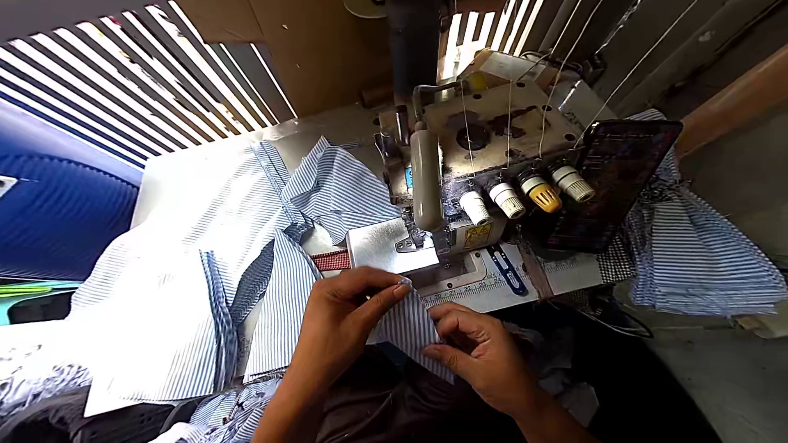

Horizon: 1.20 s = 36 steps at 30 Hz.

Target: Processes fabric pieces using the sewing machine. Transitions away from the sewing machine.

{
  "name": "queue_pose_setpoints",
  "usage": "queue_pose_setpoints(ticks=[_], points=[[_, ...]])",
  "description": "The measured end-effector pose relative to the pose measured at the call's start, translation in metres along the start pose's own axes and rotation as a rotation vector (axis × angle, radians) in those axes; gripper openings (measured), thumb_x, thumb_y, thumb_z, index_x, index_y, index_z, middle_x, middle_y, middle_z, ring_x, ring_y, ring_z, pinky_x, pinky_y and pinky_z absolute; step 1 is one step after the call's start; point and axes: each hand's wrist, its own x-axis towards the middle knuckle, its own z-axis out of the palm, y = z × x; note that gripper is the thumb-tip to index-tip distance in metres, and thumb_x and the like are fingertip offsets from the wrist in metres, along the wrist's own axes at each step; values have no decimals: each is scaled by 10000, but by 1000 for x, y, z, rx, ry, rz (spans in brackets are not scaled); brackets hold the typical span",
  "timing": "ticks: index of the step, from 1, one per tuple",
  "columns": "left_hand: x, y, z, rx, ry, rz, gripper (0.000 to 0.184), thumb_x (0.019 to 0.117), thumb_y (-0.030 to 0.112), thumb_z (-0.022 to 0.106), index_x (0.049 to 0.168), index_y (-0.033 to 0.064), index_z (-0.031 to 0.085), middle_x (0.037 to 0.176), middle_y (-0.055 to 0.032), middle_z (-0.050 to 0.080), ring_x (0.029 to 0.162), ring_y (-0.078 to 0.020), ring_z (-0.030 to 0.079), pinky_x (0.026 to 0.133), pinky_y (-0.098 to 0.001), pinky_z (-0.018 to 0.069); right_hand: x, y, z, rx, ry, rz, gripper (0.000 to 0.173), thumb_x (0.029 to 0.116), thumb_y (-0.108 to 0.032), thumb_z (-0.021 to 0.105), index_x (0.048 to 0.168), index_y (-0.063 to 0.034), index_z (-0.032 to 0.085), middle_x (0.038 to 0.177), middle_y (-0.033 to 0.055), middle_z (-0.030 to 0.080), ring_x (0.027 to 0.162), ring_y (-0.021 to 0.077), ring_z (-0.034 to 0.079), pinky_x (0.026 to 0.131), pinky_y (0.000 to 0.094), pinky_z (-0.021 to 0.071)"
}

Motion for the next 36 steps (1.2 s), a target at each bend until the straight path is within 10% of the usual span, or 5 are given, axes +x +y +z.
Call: queue_pose_setpoints(ticks=[6, 13, 26, 31, 36], points=[[39, -27, -4, 636, 139, 112, 233, 808, 394, 826, 941, 211, 770, 841, 117, 659, 787, -11, 591, 694, -231, 485, 25, 33, 21, 160, 103, 163, 118, 955, -12, 659, 1052, 13, 597, 888, 55, 709, 773, 82, 701, 697, 239, 604], [-9, -26, 38, 915, 293, 330, 255, 969, 384, 695, 1059, 177, 814, 1052, -59, 745, 992, -228, 635, 863, -392, 455, 0, 25, 15, 253, 7, 189, 266, 1015, -26, 596, 1265, 58, 565, 1011, 81, 751, 874, 110, 738, 779, 275, 628], [3, -38, 44, 969, 264, 319, 308, 1028, 368, 587, 1164, 184, 794, 1169, -95, 714, 1053, -259, 602, 921, -422, 424, 7, 16, 2, 158, 92, 206, 159, 1005, -44, 621, 1117, 62, 658, 906, 77, 749, 797, 98, 732, 731, 247, 625], [-11, -45, 30, 895, 245, 238, 404, 1050, 366, 527, 1373, 169, 668, 1458, -137, 575, 1383, -338, 490, 1173, -574, 324, 14, 22, 3, 125, 98, 194, 143, 998, -32, 623, 1087, 73, 662, 905, 94, 748, 801, 116, 735, 737, 267, 630], [-79, -46, 41, 374, 423, -16, 235, 1045, 246, 567, 1184, 64, 619, 1068, 15, 639, 955, -20, 613, 809, -191, 522, 7, 26, 1, 153, 60, 253, 152, 962, -20, 671, 1079, 76, 667, 947, 99, 755, 847, 111, 739, 792, 271, 630]])
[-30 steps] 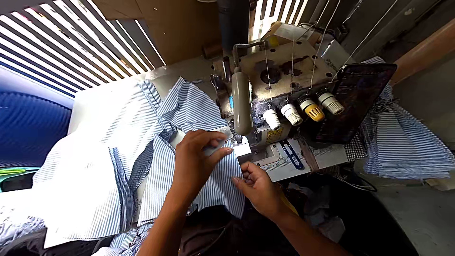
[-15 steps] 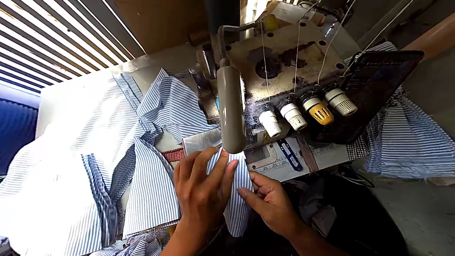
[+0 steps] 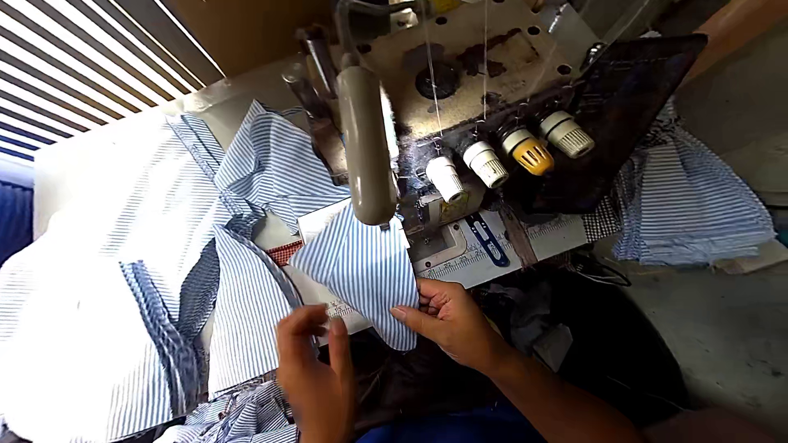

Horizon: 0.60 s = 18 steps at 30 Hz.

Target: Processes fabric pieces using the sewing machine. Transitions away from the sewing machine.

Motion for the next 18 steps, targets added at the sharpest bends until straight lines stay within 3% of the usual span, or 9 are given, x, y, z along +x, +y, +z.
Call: queue_pose_setpoints(ticks=[1, 2, 3, 5, 6, 8, 9, 13, 18], points=[[-13, 3, 1, -198, -111, -158, 251, 1065, 288, 543, 1179, 82, 630, 1005, 51, 687, 872, -12, 659, 752, -189, 563, -4, -1, 0, 14, -6, 18, 160, 959, -13, 673, 1088, 81, 666, 963, 103, 757, 863, 116, 743, 808, 275, 632], [-21, 6, 3, -427, -230, -335, 336, 1053, 367, 552, 1201, 80, 647, 1003, 29, 725, 863, -53, 696, 751, -224, 591, -9, -2, 1, 25, -11, 32, 165, 958, -10, 673, 1097, 80, 666, 973, 101, 758, 871, 118, 744, 810, 276, 633], [-25, 7, 6, -665, -318, -511, 462, 995, 439, 624, 1255, 57, 639, 1062, -20, 741, 925, -106, 717, 813, -278, 608, -14, -2, 1, 36, -12, 47, 168, 960, -14, 672, 1102, 75, 667, 971, 96, 757, 857, 118, 741, 781, 273, 633], [-24, 9, 10, -1075, -346, -762, 574, 880, 333, 796, 1300, 12, 573, 1146, -111, 717, 1032, -182, 712, 933, -367, 586, -21, -3, 4, 50, -2, 63, 159, 962, -31, 681, 1091, 61, 667, 942, 87, 754, 782, 124, 734, 670, 270, 633], [-21, 11, 12, -1145, -284, -811, 517, 862, 199, 819, 1259, -6, 557, 1107, -139, 715, 992, -200, 724, 899, -381, 601, -24, -3, 5, 59, 3, 62, 151, 963, -29, 677, 1084, 59, 662, 928, 86, 750, 751, 128, 729, 639, 272, 630], [-17, 16, 16, -1008, -116, -775, 363, 811, -10, 804, 1124, -42, 624, 965, -147, 752, 844, -190, 753, 774, -347, 641, -29, -3, 7, 85, 11, 62, 125, 990, -34, 638, 1076, 54, 657, 906, 88, 747, 725, 140, 732, 630, 284, 637], [-17, 16, 17, -896, -58, -710, 304, 785, -47, 805, 1056, -44, 666, 902, -132, 761, 789, -172, 751, 740, -323, 641, -30, -3, 7, 97, 17, 70, 131, 1024, -59, 593, 1062, 47, 660, 884, 87, 743, 716, 148, 733, 635, 295, 641], [-15, 12, 15, -737, -21, -599, 186, 798, -51, 797, 959, -35, 705, 802, -119, 756, 710, -174, 745, 694, -334, 648, -36, 2, 5, 178, 4, 164, 410, 1127, -236, 386, 1026, 31, 681, 867, 100, 742, 707, 171, 732, 656, 328, 640], [-16, 10, 17, -750, 2, -641, 162, 821, -53, 772, 950, -34, 676, 711, -103, 732, 641, -167, 727, 677, -323, 642, -36, 8, 11, 59, 85, 172, 180, 983, -132, 684, 877, 9, 723, 794, 44, 748, 657, 90, 703, 615, 251, 608]])
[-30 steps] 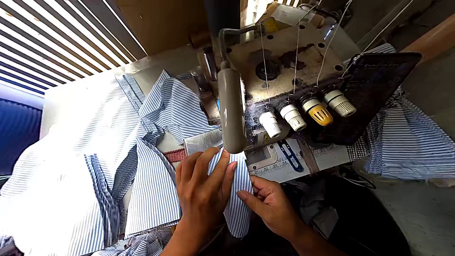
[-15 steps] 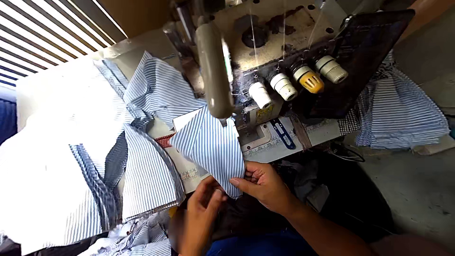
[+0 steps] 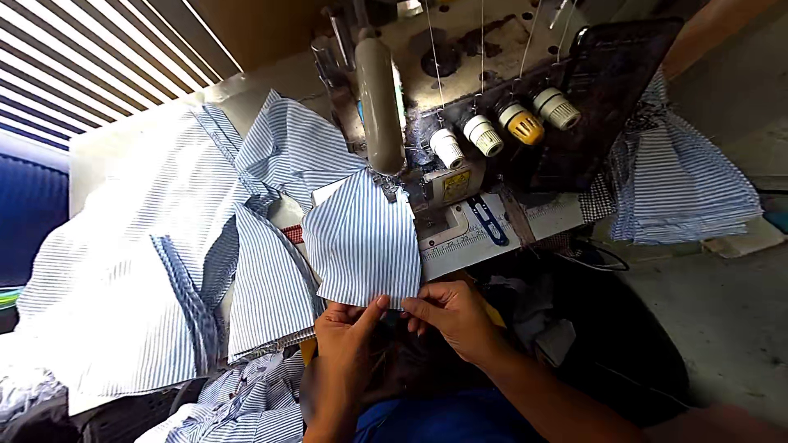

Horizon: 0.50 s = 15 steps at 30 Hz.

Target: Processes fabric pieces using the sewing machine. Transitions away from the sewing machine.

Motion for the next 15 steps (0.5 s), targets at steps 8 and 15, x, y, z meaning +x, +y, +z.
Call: queue_pose_setpoints(ticks=[8, 15], points=[[9, -33, -12, 811, 111, 1013, 770, 864, 227, 739, 1510, 229, 321, 1510, 10, 372, 1414, -88, 391, 1130, -276, 381, -13, 0, 8, -87, 102, -138, 145, 917, -115, 763, 849, 10, 733, 747, 45, 728, 633, 74, 689, 589, 221, 600], [52, 18, -5, 1019, -514, 1276, 240, 998, 70, 618, 1201, 130, 733, 1236, -62, 733, 1247, -230, 641, 1150, -496, 424, -4, -4, 4, 86, -6, -125, 125, 973, -102, 693, 915, 7, 702, 768, 48, 715, 650, 88, 685, 606, 241, 599]])
